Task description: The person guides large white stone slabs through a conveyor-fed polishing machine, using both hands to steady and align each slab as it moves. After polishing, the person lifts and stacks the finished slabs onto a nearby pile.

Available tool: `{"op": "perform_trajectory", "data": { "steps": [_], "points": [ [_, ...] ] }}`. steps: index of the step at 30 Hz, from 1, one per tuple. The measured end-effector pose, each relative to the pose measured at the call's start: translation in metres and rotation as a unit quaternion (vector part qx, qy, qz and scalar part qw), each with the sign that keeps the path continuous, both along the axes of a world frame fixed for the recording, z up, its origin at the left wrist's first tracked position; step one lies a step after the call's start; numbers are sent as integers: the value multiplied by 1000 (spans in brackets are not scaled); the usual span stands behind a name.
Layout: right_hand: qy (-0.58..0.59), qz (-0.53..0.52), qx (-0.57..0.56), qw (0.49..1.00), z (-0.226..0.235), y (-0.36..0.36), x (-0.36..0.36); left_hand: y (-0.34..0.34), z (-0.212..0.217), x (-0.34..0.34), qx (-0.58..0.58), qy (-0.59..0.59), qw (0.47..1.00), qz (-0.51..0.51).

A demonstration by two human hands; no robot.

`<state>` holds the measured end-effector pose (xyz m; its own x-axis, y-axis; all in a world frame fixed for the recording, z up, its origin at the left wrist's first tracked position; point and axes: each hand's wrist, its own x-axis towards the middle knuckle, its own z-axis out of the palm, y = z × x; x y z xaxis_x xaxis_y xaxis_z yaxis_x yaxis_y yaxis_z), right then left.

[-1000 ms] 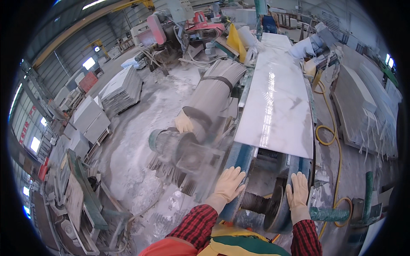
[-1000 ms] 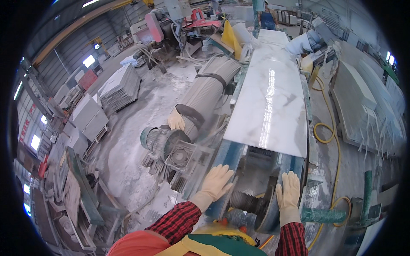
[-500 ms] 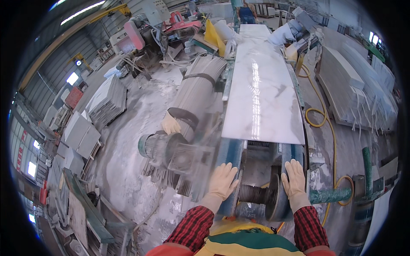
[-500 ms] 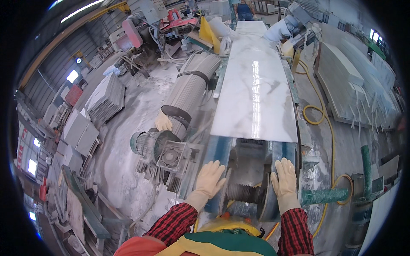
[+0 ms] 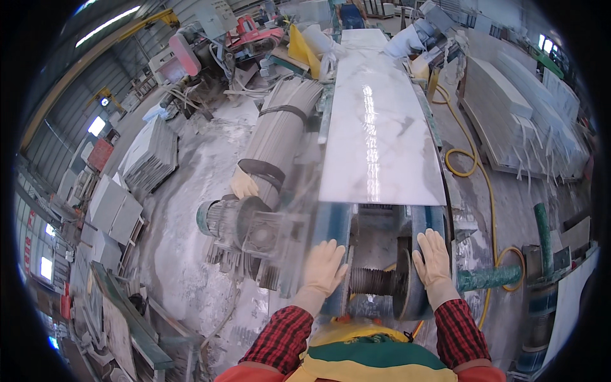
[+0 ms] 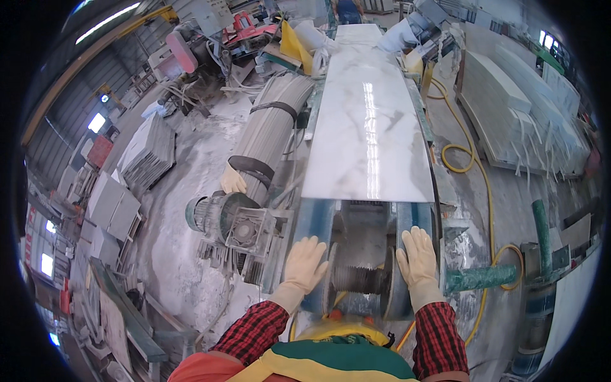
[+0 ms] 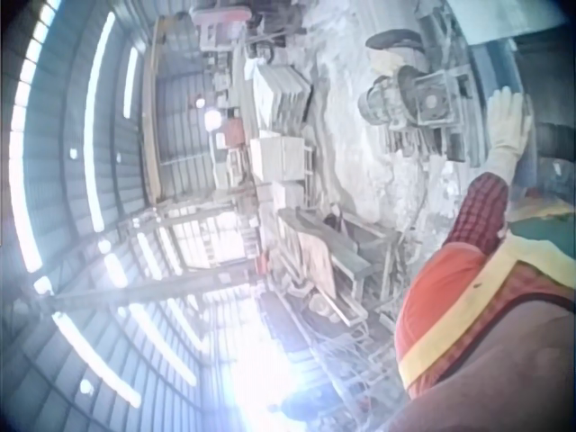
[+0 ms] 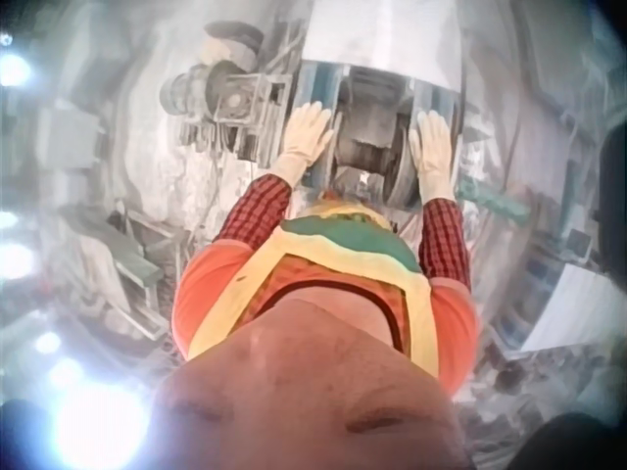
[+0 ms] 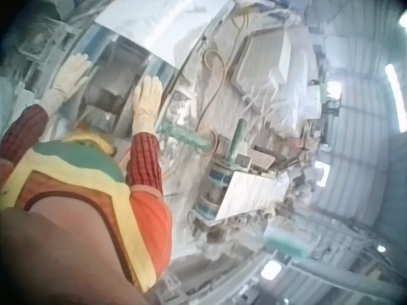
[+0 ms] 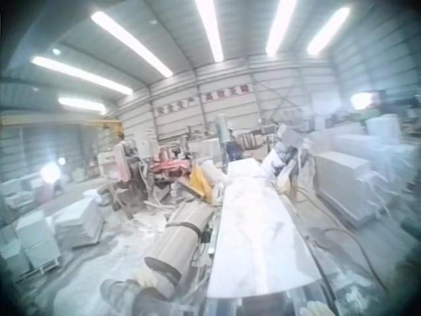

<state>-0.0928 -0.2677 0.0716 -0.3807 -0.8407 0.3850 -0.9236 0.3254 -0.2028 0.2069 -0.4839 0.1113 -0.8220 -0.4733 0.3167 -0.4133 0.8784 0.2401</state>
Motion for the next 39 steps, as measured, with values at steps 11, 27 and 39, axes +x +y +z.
{"op": "perform_trajectory", "data": {
  "steps": [11, 27, 39],
  "points": [
    [-22, 4, -35, 999, 6, 7, 4, 5, -11, 7, 51, -60, 997, 11],
    [-32, -6, -14, 999, 1, 16, 11, 12, -9, 8, -63, 48, 997, -17],
    [-30, -5, -17, 999, 9, 23, 18, 21, -19, 19, 3, -38, 999, 11]
  ]
}}
